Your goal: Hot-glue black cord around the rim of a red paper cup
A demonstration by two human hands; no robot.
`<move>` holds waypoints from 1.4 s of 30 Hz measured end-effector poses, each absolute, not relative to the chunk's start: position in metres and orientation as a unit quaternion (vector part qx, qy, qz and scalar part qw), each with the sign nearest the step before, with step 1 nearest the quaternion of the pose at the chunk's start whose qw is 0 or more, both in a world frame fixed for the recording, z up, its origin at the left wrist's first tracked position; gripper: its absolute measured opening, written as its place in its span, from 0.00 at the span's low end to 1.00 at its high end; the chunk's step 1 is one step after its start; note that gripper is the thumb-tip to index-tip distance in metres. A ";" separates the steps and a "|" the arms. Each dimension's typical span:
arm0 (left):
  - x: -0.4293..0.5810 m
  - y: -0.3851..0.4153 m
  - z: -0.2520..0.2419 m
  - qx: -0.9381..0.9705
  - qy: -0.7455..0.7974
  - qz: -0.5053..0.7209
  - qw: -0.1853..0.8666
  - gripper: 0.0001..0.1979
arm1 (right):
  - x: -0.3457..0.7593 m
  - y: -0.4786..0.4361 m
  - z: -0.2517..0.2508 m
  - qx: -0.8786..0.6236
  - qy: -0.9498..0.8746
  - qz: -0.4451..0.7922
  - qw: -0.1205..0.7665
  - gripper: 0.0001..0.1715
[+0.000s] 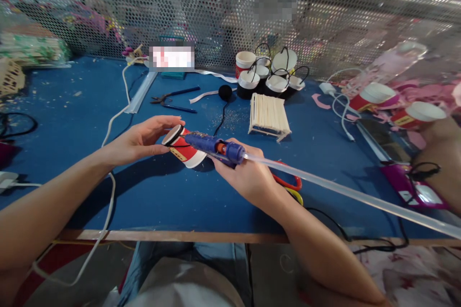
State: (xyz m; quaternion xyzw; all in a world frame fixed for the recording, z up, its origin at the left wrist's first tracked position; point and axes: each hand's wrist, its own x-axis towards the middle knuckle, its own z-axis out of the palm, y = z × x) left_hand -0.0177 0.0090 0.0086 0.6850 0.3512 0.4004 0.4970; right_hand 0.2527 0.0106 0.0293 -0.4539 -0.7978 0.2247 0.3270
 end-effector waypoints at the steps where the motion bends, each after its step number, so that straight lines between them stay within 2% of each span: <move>1: -0.018 0.009 0.009 0.687 0.348 0.399 0.498 0.29 | 0.252 0.011 0.032 -0.451 -0.800 0.223 0.327 0.04; 13: -0.016 0.008 0.011 0.693 0.344 0.403 0.488 0.28 | 0.249 0.020 0.032 -0.454 -0.792 0.254 0.320 0.05; 17: -0.016 0.010 0.009 0.690 0.345 0.408 0.488 0.28 | 0.248 0.022 0.033 -0.456 -0.770 0.301 0.330 0.07; 21: -0.016 0.011 0.005 0.694 0.343 0.412 0.480 0.28 | 0.251 0.025 0.039 -0.486 -0.727 0.385 0.295 0.15; 25: -0.014 0.011 0.004 0.704 0.347 0.414 0.460 0.28 | 0.262 0.035 0.043 -0.477 -0.698 0.422 0.329 0.16; 32: -0.014 0.009 0.006 0.709 0.377 0.395 0.445 0.29 | 0.285 0.074 0.052 -0.537 -0.705 0.320 0.336 0.20; 36: -0.013 0.008 0.007 0.705 0.387 0.392 0.446 0.30 | 0.300 0.103 0.053 -0.656 -0.689 0.158 0.266 0.23; 42: -0.010 0.007 0.008 0.705 0.391 0.394 0.441 0.30 | 0.309 0.131 0.045 -0.737 -0.655 0.023 0.167 0.26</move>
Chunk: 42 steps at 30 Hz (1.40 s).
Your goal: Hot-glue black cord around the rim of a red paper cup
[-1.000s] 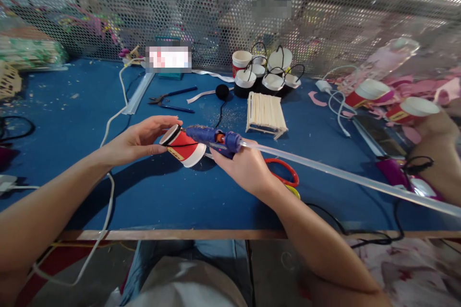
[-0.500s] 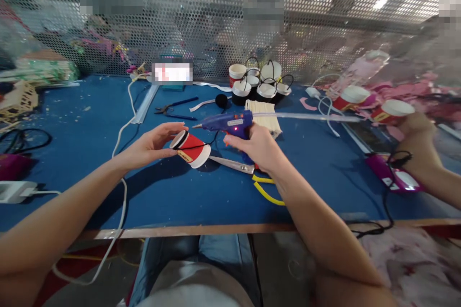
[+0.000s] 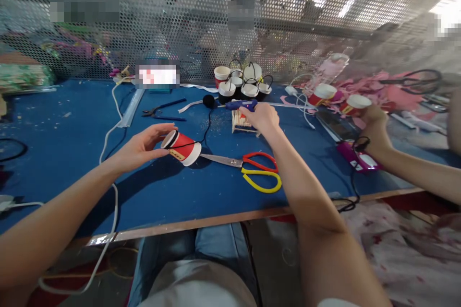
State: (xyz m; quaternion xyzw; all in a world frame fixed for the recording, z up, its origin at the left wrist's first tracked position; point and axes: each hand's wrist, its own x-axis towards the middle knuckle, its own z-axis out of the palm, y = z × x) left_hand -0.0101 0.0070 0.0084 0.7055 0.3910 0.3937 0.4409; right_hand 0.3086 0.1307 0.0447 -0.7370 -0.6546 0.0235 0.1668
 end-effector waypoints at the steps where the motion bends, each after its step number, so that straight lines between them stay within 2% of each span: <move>1: -0.010 0.007 0.009 0.705 0.393 0.394 0.440 0.30 | 0.309 0.132 0.043 -0.747 -0.648 0.007 0.147 0.27; 4: -0.009 0.007 0.009 0.702 0.398 0.398 0.437 0.30 | 0.305 0.128 0.042 -0.760 -0.639 -0.033 0.119 0.25; 6: -0.010 0.007 0.008 0.699 0.399 0.399 0.439 0.30 | 0.296 0.116 0.043 -0.730 -0.659 -0.081 0.159 0.20; 8: -0.010 0.007 0.008 0.697 0.396 0.399 0.445 0.30 | 0.281 0.097 0.044 -0.642 -0.725 -0.089 0.234 0.15; 10: -0.010 0.007 0.007 0.695 0.392 0.401 0.451 0.30 | 0.259 0.074 0.044 -0.488 -0.825 0.017 0.284 0.14; 12: -0.011 0.007 0.007 0.692 0.386 0.403 0.457 0.30 | 0.238 0.053 0.042 -0.343 -0.884 0.127 0.291 0.13; 15: -0.010 0.006 0.008 0.692 0.378 0.403 0.465 0.32 | 0.216 0.032 0.036 -0.265 -0.909 0.130 0.294 0.10; 18: -0.009 0.004 0.009 0.696 0.370 0.402 0.466 0.32 | 0.211 0.025 0.032 -0.254 -0.917 0.120 0.283 0.04; 21: -0.008 0.001 0.009 0.702 0.361 0.395 0.469 0.33 | 0.215 0.022 0.033 -0.243 -0.916 0.153 0.280 0.07; 29: -0.005 -0.004 0.013 0.702 0.348 0.371 0.498 0.31 | 0.220 0.006 0.043 -0.332 -0.846 0.298 0.291 0.04; 33: -0.004 -0.005 0.014 0.693 0.354 0.366 0.510 0.31 | 0.221 0.005 0.044 -0.338 -0.840 0.304 0.296 0.03; 42: -0.003 -0.005 0.012 0.690 0.342 0.372 0.519 0.30 | 0.220 0.006 0.046 -0.332 -0.851 0.275 0.301 0.05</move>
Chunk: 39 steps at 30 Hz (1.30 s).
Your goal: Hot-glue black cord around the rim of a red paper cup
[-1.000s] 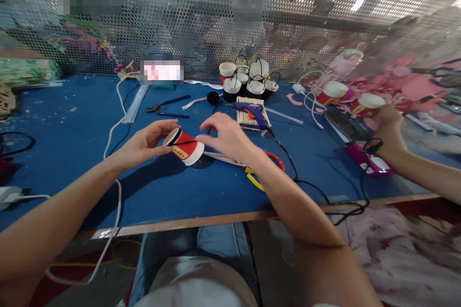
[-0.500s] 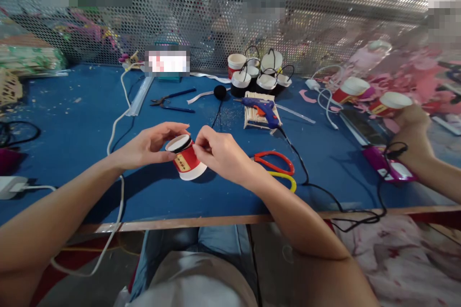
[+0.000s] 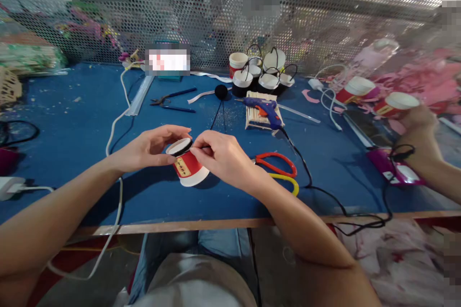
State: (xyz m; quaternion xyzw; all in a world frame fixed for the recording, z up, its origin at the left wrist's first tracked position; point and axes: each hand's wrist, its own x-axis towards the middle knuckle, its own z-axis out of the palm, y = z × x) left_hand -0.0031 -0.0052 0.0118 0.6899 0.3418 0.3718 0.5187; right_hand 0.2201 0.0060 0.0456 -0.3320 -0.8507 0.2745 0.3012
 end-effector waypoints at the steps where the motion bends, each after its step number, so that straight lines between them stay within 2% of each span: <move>1: -0.003 -0.005 0.012 0.689 0.341 0.372 0.520 0.30 | 0.220 0.007 0.045 -0.334 -0.850 0.276 0.300 0.05; 15: -0.001 -0.006 0.013 0.687 0.310 0.368 0.545 0.28 | 0.222 0.011 0.037 -0.318 -0.848 0.308 0.290 0.02; 21: 0.002 -0.007 0.018 0.669 0.286 0.353 0.588 0.26 | 0.224 0.013 0.037 -0.261 -0.879 0.283 0.281 0.13; 39: 0.005 -0.011 0.018 0.702 0.296 0.340 0.552 0.26 | 0.222 0.009 0.035 -0.237 -0.895 0.255 0.280 0.13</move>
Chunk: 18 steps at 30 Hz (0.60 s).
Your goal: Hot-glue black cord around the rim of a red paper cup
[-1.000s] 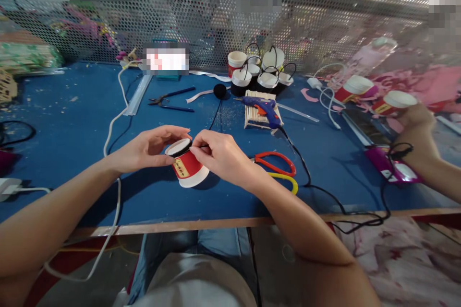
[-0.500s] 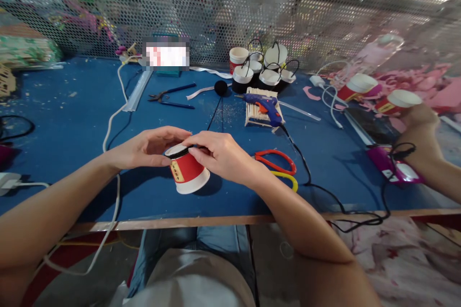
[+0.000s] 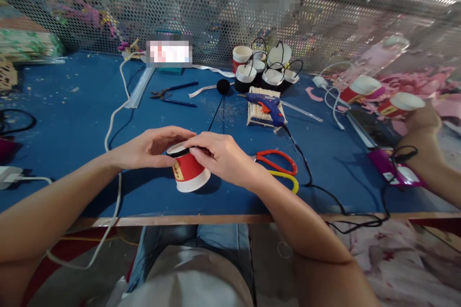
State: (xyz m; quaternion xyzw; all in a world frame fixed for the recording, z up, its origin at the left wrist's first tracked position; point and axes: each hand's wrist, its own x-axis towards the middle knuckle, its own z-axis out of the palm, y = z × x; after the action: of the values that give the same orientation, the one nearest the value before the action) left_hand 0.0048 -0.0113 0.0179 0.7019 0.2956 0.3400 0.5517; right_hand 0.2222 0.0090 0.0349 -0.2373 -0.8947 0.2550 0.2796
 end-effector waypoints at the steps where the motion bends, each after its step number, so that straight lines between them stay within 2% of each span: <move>1: 0.006 -0.012 0.018 0.709 0.299 0.339 0.541 0.27 | 0.222 0.009 0.034 -0.239 -0.895 0.254 0.279 0.13; 6: 0.012 -0.018 0.018 0.747 0.373 0.327 0.443 0.31 | 0.220 0.007 0.034 -0.237 -0.893 0.255 0.286 0.14; 8: 0.014 -0.019 0.018 0.747 0.387 0.322 0.434 0.31 | 0.219 0.006 0.035 -0.239 -0.893 0.258 0.281 0.14; 18: 0.016 -0.019 0.020 0.704 0.335 0.331 0.532 0.30 | 0.222 0.006 0.037 -0.224 -0.896 0.257 0.284 0.13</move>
State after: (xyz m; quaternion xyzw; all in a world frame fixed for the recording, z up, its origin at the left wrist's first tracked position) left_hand 0.0156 -0.0194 0.0205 0.7036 0.3354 0.3309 0.5320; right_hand 0.2216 0.0057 0.0368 -0.2236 -0.8961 0.2570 0.2845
